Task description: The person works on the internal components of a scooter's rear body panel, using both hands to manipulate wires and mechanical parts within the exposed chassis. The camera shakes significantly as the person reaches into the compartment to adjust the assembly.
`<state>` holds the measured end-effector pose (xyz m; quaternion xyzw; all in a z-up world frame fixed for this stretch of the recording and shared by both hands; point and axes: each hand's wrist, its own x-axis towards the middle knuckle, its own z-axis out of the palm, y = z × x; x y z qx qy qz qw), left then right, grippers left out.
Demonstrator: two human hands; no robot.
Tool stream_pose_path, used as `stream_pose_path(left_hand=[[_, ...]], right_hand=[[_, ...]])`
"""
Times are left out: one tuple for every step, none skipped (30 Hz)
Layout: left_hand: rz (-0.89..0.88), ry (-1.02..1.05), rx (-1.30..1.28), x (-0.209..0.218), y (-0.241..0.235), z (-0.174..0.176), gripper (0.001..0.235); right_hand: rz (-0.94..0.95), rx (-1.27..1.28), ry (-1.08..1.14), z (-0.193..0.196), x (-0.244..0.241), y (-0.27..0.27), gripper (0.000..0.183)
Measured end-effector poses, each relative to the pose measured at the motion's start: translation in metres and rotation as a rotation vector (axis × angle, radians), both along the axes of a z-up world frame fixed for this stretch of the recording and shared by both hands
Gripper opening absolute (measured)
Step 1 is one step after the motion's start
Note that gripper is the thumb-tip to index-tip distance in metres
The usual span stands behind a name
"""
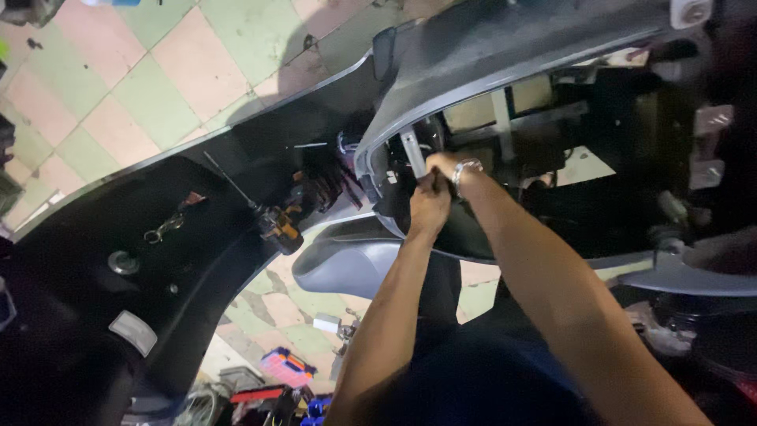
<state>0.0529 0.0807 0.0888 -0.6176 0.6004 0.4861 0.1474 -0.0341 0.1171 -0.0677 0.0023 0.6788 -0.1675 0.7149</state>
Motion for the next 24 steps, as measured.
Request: stream_pose_path(left_hand=[[-0.004,0.007,0.03,0.005,0.0,-0.005,0.043],[-0.01,0.014,0.06,0.005,-0.004,-0.01,0.043],[-0.024,0.054,-0.005,0.005,-0.006,-0.012,0.042],[-0.039,0.094,-0.071,-0.001,-0.008,-0.013,0.042],[-0.055,0.13,-0.128,-0.003,-0.01,-0.006,0.042],[0.022,0.101,-0.059,0.0,-0.018,0.004,0.043],[0.102,0.103,-0.002,-0.011,-0.037,0.005,0.044],[0.18,0.105,0.057,-0.025,-0.052,0.003,0.046],[0.143,0.102,0.023,-0.033,-0.055,0.001,0.045],[0.138,0.106,-0.003,-0.035,-0.053,-0.005,0.044],[0.096,0.111,-0.031,-0.028,-0.037,-0.013,0.044],[0.021,0.099,-0.062,-0.013,-0.016,-0.019,0.044],[-0.066,0.088,-0.094,-0.003,0.0,-0.028,0.044],[-0.162,0.078,-0.125,0.004,0.012,-0.038,0.044],[-0.224,0.076,-0.154,0.012,0.015,-0.048,0.045],[-0.278,0.085,-0.184,0.018,0.013,-0.055,0.046],[-0.314,0.105,-0.196,0.017,0.014,-0.054,0.042],[-0.235,0.083,-0.129,0.013,0.013,-0.046,0.041],[-0.15,0.055,-0.086,0.004,-0.004,-0.037,0.041],[-0.066,0.029,-0.043,-0.006,-0.021,-0.026,0.04],[-0.002,0.08,-0.051,-0.025,-0.04,-0.02,0.041],[0.061,0.132,-0.058,-0.043,-0.056,-0.016,0.042],[0.12,0.161,-0.032,-0.042,-0.049,-0.005,0.043],[0.113,0.166,-0.048,-0.036,-0.036,0.005,0.044]], right_hand=[[0.053,-0.023,0.018,-0.003,-0.001,-0.001,0.04],[0.113,-0.027,0.044,-0.003,-0.008,-0.001,0.043],[0.255,-0.004,0.125,0.006,-0.003,-0.002,0.043],[0.172,0.036,0.089,0.012,-0.006,-0.012,0.042],[0.089,0.085,0.048,0.022,-0.011,-0.02,0.041],[0.005,0.135,0.007,0.034,-0.015,-0.025,0.041],[-0.043,-0.343,0.192,0.043,-0.032,-0.026,0.043],[-0.079,-0.636,0.295,0.046,-0.05,-0.033,0.043],[-0.123,-0.536,0.219,0.049,-0.054,-0.034,0.044],[-0.14,-0.344,0.134,0.047,-0.052,-0.035,0.045],[-0.143,-0.156,0.081,0.043,-0.048,-0.027,0.046],[-0.01,-0.085,0.058,0.041,-0.04,-0.012,0.047],[0.105,-0.087,0.036,0.041,-0.029,0.0,0.048],[0.205,-0.091,-0.001,0.041,-0.019,0.009,0.049],[0.207,-0.086,-0.037,0.04,-0.011,0.016,0.05],[0.178,-0.074,-0.058,0.04,-0.009,0.019,0.051],[0.141,-0.059,-0.074,0.043,-0.011,0.022,0.052],[0.098,-0.031,-0.058,0.049,-0.016,0.022,0.053],[0.035,-0.032,-0.041,0.05,-0.025,0.0,0.053],[-0.008,-0.032,-0.022,0.057,-0.031,-0.019,0.054],[-0.204,-0.027,-0.095,0.062,-0.042,-0.033,0.055],[-0.446,-0.028,-0.189,0.064,-0.055,-0.045,0.056],[-0.724,0.029,-0.315,0.074,-0.048,-0.03,0.055],[-0.637,0.016,-0.217,0.078,-0.041,-0.017,0.057]])
